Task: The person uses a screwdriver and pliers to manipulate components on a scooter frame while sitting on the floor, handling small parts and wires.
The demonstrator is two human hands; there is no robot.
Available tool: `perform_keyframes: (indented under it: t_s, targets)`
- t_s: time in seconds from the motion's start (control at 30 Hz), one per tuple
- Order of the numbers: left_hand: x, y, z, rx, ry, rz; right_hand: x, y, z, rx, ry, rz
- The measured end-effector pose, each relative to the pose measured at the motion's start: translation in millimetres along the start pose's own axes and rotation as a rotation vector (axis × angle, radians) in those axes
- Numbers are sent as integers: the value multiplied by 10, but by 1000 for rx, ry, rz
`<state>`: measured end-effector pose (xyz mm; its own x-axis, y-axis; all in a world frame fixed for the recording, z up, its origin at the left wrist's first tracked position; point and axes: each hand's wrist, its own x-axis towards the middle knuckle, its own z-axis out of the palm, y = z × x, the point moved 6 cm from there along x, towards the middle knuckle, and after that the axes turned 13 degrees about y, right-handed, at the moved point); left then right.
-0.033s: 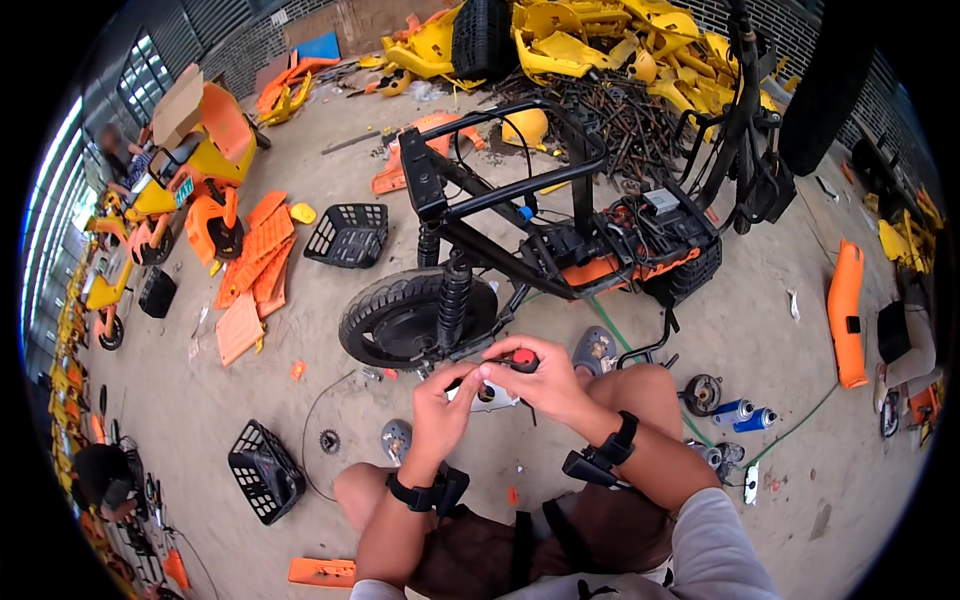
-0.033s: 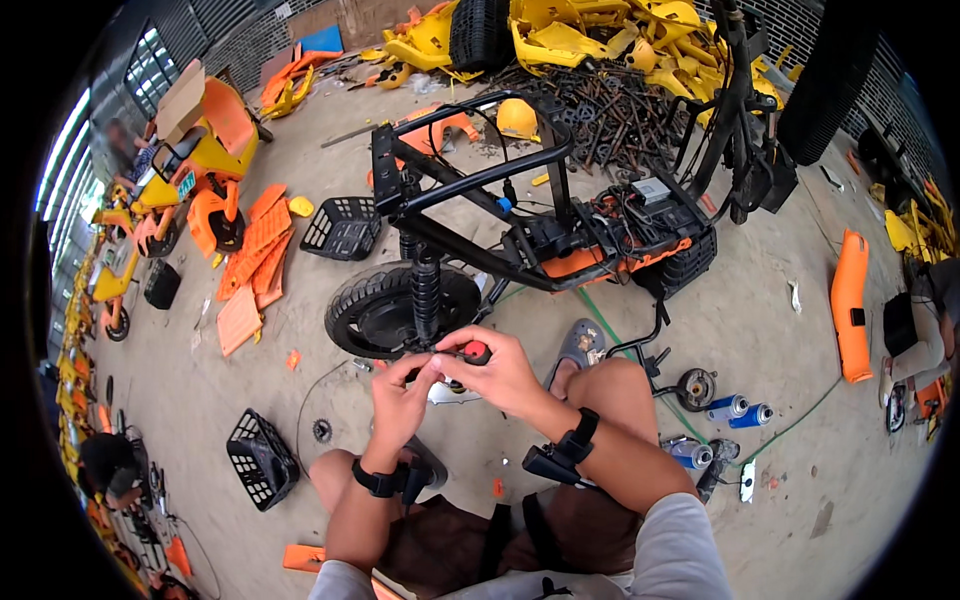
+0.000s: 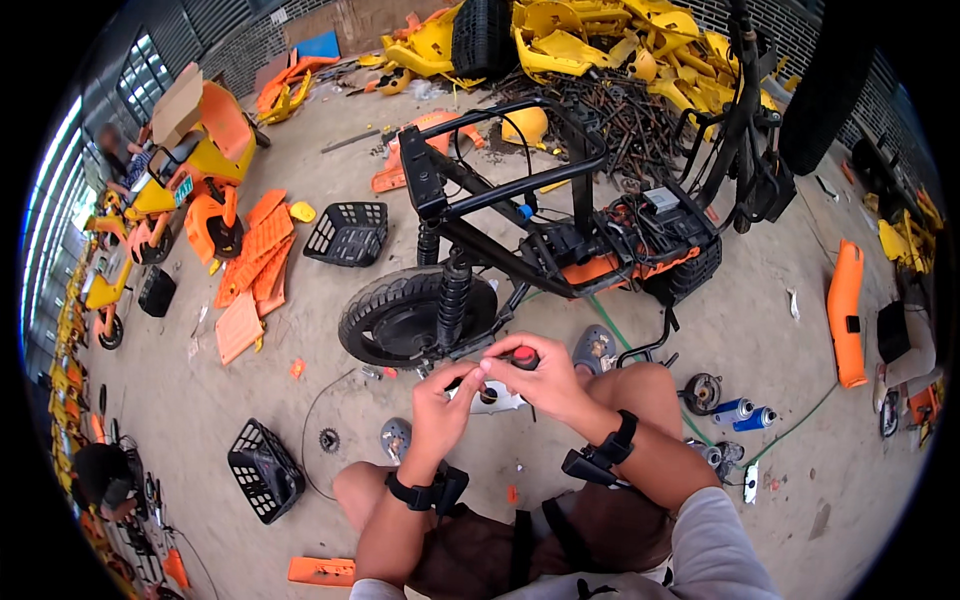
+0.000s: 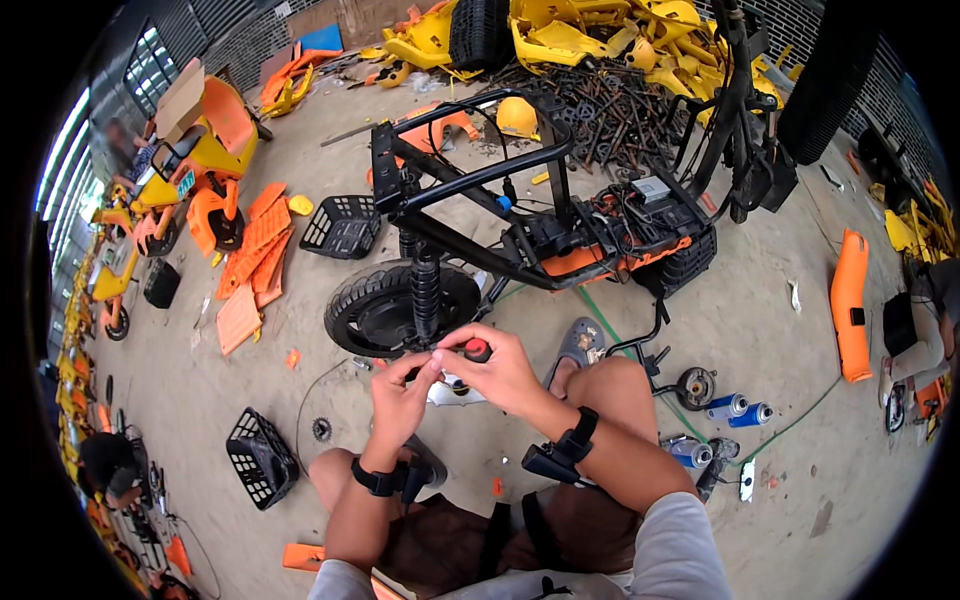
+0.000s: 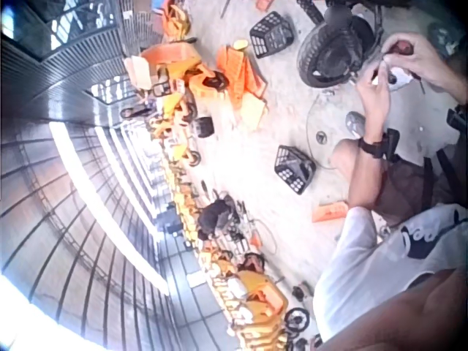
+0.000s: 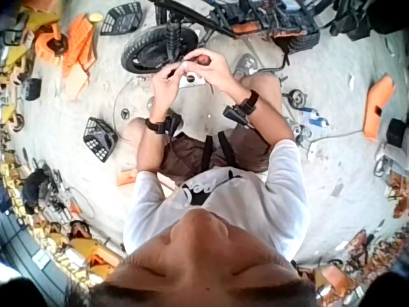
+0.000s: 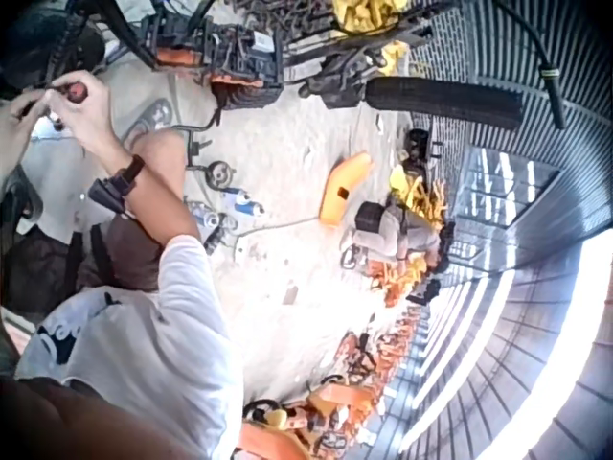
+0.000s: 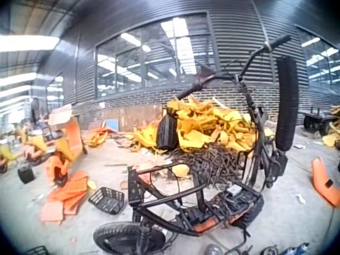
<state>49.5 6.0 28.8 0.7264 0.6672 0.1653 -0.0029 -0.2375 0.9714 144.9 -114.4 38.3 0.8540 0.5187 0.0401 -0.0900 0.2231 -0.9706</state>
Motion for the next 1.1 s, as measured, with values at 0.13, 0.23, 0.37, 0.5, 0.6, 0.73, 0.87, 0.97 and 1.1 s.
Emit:
perform_keyframes:
  t_s: [0.13, 0.23, 0.37, 0.5, 0.6, 0.73, 0.87, 0.97, 1.1]
  targets:
    - [-60, -28, 31, -126, -96, -122, 59, 86, -88, 5, 68, 71]
    - [-87, -95, 49, -242, -251, -174, 75, 44, -101, 78, 41, 134]
    - [-105, -101, 24, -281, -284, -252, 73, 26, -151, -10, 14, 145]
    - [-134, -62, 3, -264, -255, -220, 58, -2, -187, -95, 10, 41]
    - [-122, -103, -21, -216, -255, -201, 37, -47, -146, -102, -22, 14]
    - [-75, -92, -27, -236, -229, -203, 71, -41, -86, -44, 0, -33]
    - [-36, -17, 2, -250, -205, -215, 50, 69, -116, -127, -124, 170]
    - [-33, -35, 94, -286, -213, -230, 28, 31, -95, -103, -127, 79]
    - [-26, -72, 83, -288, -243, -233, 37, 11, -107, -168, -172, 93]
